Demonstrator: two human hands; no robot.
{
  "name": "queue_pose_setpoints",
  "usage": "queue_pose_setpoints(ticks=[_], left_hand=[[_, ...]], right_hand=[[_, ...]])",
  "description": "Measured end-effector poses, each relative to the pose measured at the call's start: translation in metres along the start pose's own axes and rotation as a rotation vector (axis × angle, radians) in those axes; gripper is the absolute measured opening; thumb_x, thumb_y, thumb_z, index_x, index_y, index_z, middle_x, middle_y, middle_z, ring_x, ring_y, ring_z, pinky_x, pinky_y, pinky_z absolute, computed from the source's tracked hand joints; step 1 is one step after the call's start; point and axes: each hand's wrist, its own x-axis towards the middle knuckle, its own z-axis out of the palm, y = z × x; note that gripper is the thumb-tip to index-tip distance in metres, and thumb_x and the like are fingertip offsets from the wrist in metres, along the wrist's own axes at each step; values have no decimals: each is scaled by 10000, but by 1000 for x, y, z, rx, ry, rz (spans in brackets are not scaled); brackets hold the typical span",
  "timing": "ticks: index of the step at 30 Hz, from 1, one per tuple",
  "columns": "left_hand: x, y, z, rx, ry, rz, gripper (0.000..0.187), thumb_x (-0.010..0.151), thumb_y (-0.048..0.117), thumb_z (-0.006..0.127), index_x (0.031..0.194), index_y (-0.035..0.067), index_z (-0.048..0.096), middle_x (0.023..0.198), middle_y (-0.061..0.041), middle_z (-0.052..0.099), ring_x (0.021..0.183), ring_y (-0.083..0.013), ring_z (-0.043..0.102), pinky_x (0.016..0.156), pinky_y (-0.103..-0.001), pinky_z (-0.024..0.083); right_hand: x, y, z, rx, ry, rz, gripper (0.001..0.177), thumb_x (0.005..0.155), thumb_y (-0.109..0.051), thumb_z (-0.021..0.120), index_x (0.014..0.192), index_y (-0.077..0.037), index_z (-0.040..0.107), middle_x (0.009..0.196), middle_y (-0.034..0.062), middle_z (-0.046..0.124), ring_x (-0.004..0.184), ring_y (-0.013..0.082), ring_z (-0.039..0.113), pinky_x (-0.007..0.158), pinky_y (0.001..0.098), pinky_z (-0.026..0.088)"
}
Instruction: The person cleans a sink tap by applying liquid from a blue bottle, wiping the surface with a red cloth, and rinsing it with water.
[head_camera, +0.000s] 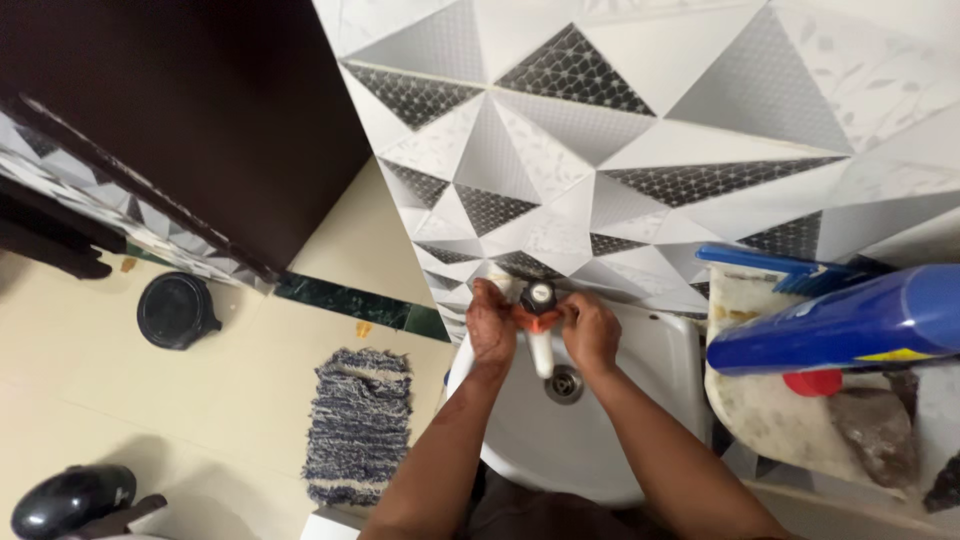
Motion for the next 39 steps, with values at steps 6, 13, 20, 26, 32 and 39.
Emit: queue_pose_setpoints(ticks=[6,13,20,26,32,39], left_hand=[[14,1,-4,-32,59,46,279,791,-39,703,970,27,500,794,-126,646,731,-291,636,677,-432,520],[9,-36,0,-192,29,-42,141,937,-29,604,957,54,492,786,-92,614,728,-243,662,718,-416,590],[9,-54,23,-545,-77,-172,102,916,11,552,956,54,468,777,-70,584,710,-216,621,659,-398,553],[32,-52,13,-916,33,-296,134,875,-48,531,939,60,482,813,-62,558,747,-211,589,711,-419,578],[20,-41,20,-989,13,-377,143,983,115,558,920,10,486,784,-79,556,733,-219,605,697,-390,578],[24,-30,8,-453,-50,-153,267,827,-164,532,941,59,442,806,-57,629,703,-208,675,650,-361,566]], right_hand=[[-3,8,-5,-36,-129,67,29,883,-159,746,906,-148,735,842,82,724,787,315,704,696,444,528],[-5,-1,-4,14,-80,41,58,859,-181,765,871,-136,732,857,71,729,774,299,704,685,436,530],[7,7,-11,18,-57,39,38,887,-168,741,885,-133,726,882,32,741,765,256,709,676,405,537],[-8,1,-9,-4,-84,-34,62,855,-190,769,868,-139,737,861,55,726,753,270,702,670,413,532],[10,13,-5,-35,-90,25,46,868,-173,749,891,-136,731,870,42,735,756,269,706,678,423,535],[0,5,-13,21,-132,16,34,873,-181,751,874,-150,738,863,22,745,722,244,710,660,405,541]])
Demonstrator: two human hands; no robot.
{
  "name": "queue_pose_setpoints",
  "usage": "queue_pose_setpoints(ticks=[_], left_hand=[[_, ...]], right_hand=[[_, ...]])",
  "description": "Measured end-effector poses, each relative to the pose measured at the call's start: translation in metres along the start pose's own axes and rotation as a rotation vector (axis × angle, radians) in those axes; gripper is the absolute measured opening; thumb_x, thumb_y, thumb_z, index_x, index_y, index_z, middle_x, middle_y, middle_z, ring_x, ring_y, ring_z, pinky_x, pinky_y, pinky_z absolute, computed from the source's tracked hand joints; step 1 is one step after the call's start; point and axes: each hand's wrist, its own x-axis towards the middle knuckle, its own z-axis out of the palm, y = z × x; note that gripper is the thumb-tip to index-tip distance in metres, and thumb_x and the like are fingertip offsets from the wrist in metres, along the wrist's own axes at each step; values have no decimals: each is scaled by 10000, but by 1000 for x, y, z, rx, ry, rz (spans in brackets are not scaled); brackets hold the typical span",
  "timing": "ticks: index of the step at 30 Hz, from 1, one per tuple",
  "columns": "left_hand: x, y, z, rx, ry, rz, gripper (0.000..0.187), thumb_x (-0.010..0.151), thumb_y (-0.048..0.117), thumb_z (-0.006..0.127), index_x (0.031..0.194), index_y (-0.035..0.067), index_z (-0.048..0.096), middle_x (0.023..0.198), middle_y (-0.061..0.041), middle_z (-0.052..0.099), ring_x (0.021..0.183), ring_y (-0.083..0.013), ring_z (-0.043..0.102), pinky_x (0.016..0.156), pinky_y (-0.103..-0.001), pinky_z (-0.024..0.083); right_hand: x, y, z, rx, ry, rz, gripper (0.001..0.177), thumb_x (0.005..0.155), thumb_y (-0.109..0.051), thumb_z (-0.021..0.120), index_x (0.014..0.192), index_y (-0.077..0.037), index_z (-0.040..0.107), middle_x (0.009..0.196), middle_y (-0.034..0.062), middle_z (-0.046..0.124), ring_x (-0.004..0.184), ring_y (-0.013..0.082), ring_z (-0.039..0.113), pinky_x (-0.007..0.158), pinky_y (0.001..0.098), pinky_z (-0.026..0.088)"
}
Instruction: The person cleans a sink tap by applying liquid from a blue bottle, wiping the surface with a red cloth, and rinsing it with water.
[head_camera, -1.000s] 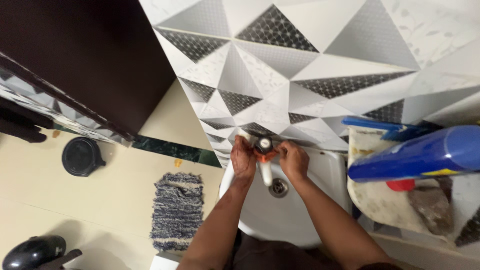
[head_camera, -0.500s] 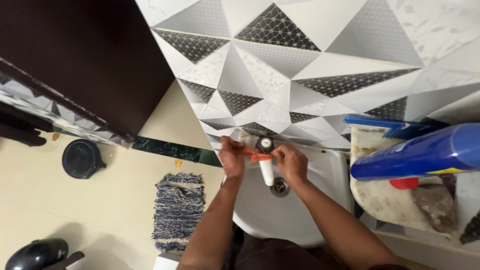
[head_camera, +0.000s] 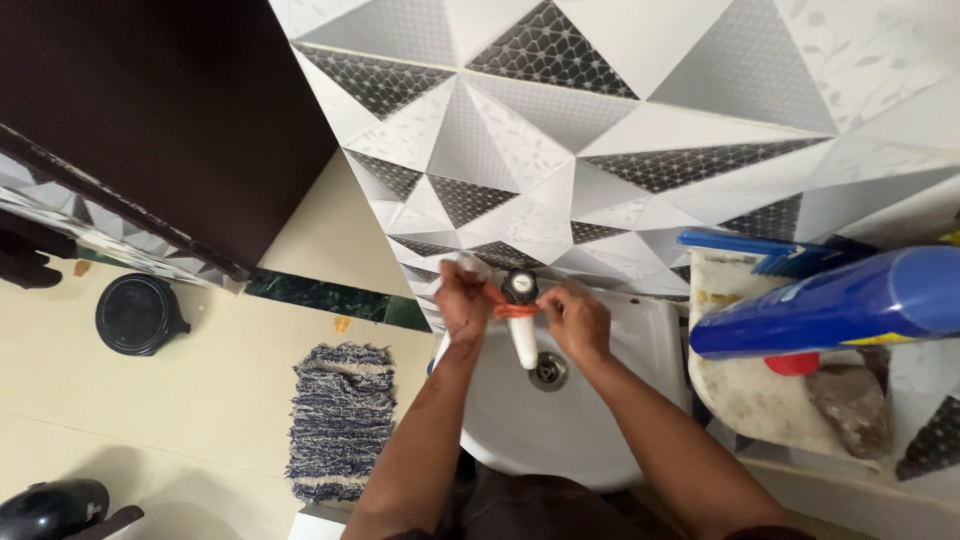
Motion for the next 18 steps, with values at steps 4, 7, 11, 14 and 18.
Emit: queue_pose_setpoints(ticks=[4,7,11,14,18], left_hand=[[0,-16,4,148,-5,97,208,915,-117,623,965,41,497,818,-48,597,764,-165,623,717,-336,555],[12,-34,-15,-288,13,85,193,922,-130,585,954,21,469,860,-37,562,798,-131,636,772,-315,649],[4,-14,1,180,52,-2,211,895,-78,626,956,70,489,778,-47,607,701,-144,629,655,-329,587],[-14,13,2,265,24,105,269,842,-136,623,960,44,463,761,-83,575,711,-164,595,677,-338,562],[-57,37,-24,378,20,137,281,835,-120,684,930,27,464,721,-116,560,660,-183,585,653,-348,524]], right_hand=[[4,0,-2,-56,13,57,66,846,-169,771,880,-135,726,855,24,740,721,240,709,661,400,538],[-6,-8,5,33,26,-39,39,845,-163,771,853,-149,736,898,28,744,697,244,704,641,385,543],[-7,5,3,4,62,-96,61,841,-165,774,868,-139,725,864,39,748,747,247,711,668,389,544],[7,13,3,-12,62,19,59,862,-173,769,899,-139,740,856,39,755,733,244,713,677,393,542],[-13,22,-3,39,-4,102,134,875,-216,776,934,-101,743,870,56,764,741,228,723,681,382,552]])
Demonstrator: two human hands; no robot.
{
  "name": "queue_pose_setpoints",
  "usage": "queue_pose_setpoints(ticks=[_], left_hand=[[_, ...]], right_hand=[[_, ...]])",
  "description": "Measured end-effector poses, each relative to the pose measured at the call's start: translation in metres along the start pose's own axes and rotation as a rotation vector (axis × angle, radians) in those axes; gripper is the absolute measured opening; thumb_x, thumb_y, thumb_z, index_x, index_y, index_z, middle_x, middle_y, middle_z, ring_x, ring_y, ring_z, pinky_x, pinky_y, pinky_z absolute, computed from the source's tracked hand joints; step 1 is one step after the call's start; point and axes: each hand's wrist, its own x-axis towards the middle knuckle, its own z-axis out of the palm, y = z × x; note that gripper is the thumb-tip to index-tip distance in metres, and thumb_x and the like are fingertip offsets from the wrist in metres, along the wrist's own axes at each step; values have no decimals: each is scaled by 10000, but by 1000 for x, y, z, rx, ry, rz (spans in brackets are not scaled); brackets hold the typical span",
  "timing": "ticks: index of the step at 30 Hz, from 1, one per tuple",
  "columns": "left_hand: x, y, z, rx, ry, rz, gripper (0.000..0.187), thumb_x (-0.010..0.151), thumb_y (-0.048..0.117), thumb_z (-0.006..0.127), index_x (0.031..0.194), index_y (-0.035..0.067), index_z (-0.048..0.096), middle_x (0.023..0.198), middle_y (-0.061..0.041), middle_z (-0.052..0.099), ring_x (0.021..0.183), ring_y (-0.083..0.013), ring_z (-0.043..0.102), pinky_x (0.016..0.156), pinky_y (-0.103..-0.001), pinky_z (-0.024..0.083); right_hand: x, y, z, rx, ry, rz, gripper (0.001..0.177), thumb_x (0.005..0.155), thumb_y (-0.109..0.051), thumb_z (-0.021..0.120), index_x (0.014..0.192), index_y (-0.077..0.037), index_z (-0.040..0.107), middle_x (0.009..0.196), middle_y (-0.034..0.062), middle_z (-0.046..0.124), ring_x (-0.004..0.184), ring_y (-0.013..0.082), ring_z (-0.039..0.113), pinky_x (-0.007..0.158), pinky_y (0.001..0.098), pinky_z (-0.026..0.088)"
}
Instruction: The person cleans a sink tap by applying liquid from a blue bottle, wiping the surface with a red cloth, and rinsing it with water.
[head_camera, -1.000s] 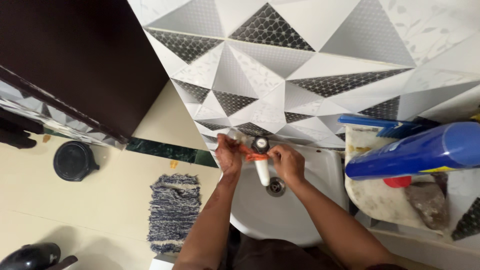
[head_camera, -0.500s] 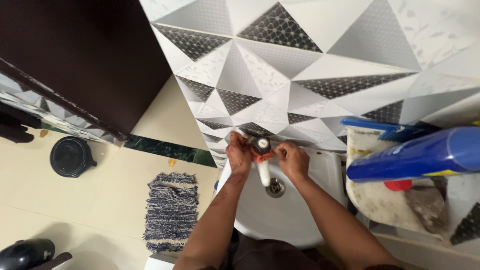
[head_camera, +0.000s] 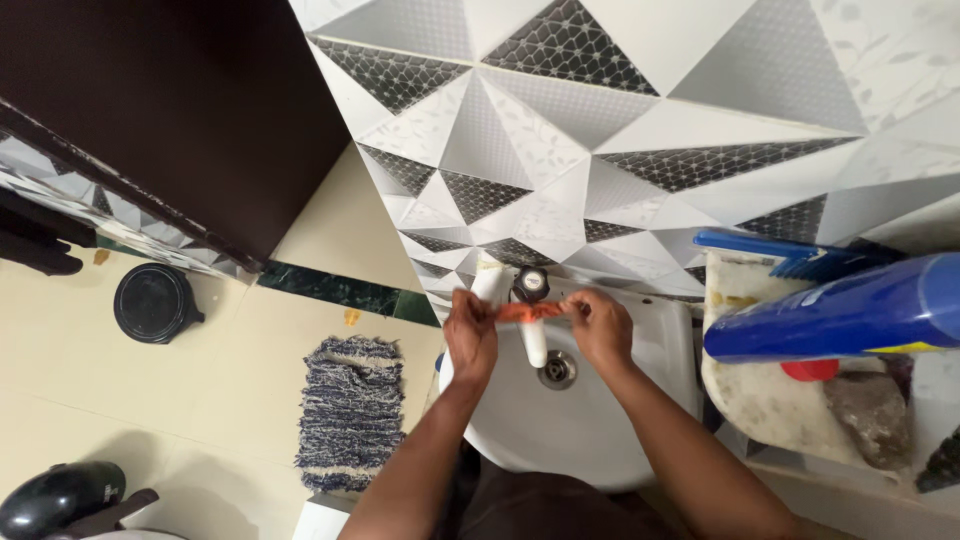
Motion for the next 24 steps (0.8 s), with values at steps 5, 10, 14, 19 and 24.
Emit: queue_pose_setpoints(ticks=[5,10,14,19,24], left_hand=[[-57,27,-38,-52,-179,-25,284,812,-134,664,1008,45,563,780,-54,595,666,-138,605,613,-302,547],[-75,46,-47,-146,-420,-202,371,851,-126,666,1164,72,631,812,-29,664,699,-106,666,635,-263,545],[-86,48,-36,-91,-429,-134,387,826,-150,660,1147,67,669,872,-36,701,747,-120,692,678,-264,558],[-97,37,-27,-162,-296,-39,347,840,-176,571,1089,33,693,974,-45,734,857,-139,725,757,-276,588],[-111,21,-21,-244,-335,-22,190,968,-113,613,1082,25,673,1008,-63,717,919,-150,695,820,-258,573]], right_hand=[[-32,5,-14,185,-140,105,141,880,-190,766,942,-65,745,849,54,783,783,169,745,675,331,562],[-42,5,-21,226,-136,133,136,878,-164,776,934,-48,735,903,46,783,811,142,748,639,298,557],[-43,3,-21,233,-93,152,190,880,-154,774,1032,-47,738,1046,74,762,880,159,733,698,293,577],[-70,-4,-9,552,-249,286,359,951,-228,685,1286,-98,666,1163,17,741,963,159,694,791,295,552],[-105,-18,10,1029,-437,677,387,1077,-311,537,1341,-32,582,1056,75,675,880,169,650,828,348,550]])
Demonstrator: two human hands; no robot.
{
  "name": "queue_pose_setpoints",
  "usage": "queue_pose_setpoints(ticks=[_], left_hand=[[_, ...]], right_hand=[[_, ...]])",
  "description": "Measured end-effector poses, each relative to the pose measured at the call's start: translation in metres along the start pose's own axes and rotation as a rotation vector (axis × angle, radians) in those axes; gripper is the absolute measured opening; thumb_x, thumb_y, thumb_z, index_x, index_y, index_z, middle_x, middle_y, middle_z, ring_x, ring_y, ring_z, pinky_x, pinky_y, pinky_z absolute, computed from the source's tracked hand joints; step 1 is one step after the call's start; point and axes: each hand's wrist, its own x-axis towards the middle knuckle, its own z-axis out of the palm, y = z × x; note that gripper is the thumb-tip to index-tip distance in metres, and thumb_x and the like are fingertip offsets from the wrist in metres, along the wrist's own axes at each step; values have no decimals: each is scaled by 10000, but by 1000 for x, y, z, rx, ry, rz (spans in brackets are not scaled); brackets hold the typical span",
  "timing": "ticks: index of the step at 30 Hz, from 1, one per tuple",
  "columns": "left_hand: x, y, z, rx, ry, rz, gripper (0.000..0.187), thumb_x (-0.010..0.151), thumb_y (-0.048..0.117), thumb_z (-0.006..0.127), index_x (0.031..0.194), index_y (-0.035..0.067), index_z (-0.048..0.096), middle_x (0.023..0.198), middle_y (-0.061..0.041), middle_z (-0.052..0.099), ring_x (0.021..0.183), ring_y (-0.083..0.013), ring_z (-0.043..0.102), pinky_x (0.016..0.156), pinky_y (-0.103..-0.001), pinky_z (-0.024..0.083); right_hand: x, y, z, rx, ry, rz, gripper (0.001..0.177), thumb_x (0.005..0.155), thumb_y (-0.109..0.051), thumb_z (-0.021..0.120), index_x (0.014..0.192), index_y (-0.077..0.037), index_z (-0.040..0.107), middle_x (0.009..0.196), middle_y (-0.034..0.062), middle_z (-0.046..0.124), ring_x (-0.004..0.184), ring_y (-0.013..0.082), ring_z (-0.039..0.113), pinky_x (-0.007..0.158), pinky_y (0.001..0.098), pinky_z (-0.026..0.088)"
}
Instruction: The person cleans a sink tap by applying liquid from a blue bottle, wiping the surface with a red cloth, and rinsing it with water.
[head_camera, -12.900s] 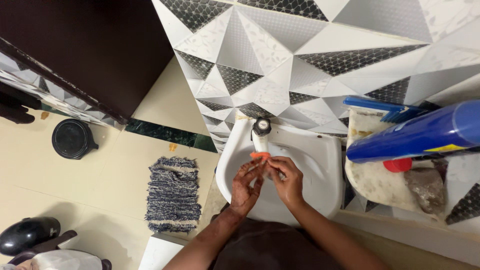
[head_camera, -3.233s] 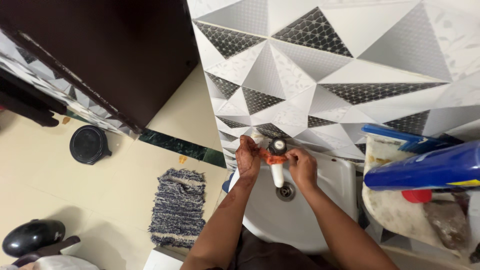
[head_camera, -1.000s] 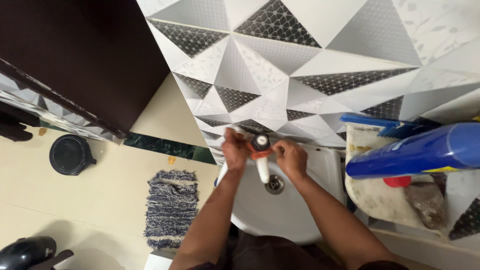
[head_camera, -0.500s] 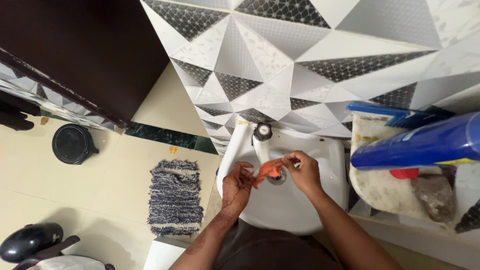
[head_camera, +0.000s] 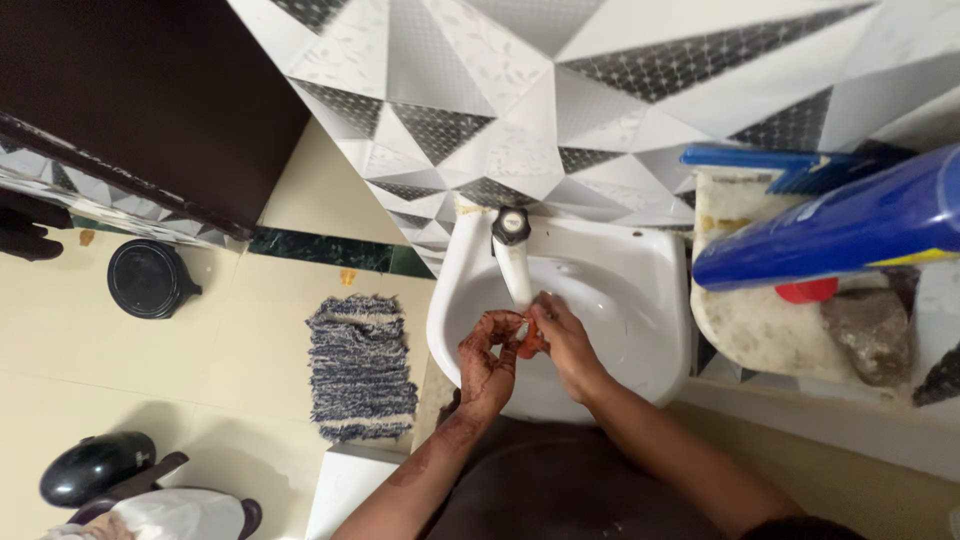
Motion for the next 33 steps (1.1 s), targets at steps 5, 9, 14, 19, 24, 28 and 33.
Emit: queue_pose_setpoints(ticks=[5,9,14,19,24,28,33], left_hand=[[-11,-10,0,47,8,58,243,891,-109,643,1078,38,694,1055,-66,700,967,-169,654,835,-290,545],[-13,-1,-4,187,43,59,280,829,-65,777,1060,62,685,1045,-38,708,941,-162,658,841,-307,536],[-6,4,-9,254,106,20,293,838,-88,715,1084,73,706,1084,-47,714,980,-173,639,808,-306,527],[2,-4,-8,172,114,7,334,965,-31,609,1281,72,635,1241,-61,667,1079,-158,638,880,-284,538],[-5,-36,1,-22,-72,-211,497,1160,159,433,1651,98,400,1135,-105,630,876,-129,489,802,-235,450],[3,-51,9,-492,-113,-314,583,1090,256,419,1641,98,311,1539,-3,489,1030,-69,429,819,-203,313],[4,-21,11,-617,-162,-407,656,1125,436,382,1655,52,346,1436,-189,510,1326,-215,427,1166,-358,306]], right_hand=[[-17,-16,-1,222,-119,153,331,1032,-253,497,1223,-34,656,1053,46,719,881,145,673,851,353,558],[-21,-26,-4,114,-28,36,176,984,-137,598,1108,-28,657,967,106,731,765,178,656,739,357,575],[-20,-21,-5,117,181,-221,134,987,-72,640,1071,31,622,954,122,736,790,155,709,661,309,574],[-10,-10,18,-55,168,-419,180,973,-47,698,1132,34,679,922,108,745,730,131,642,628,290,537],[10,-10,19,35,213,-304,159,1000,-79,625,1119,15,673,920,122,743,742,158,704,653,321,567],[19,-6,16,90,218,-300,196,1010,-62,633,1174,18,702,1057,85,742,886,125,688,756,301,586],[9,9,20,44,178,-534,257,978,-43,635,1227,12,667,1189,74,698,1028,131,681,839,299,581]])
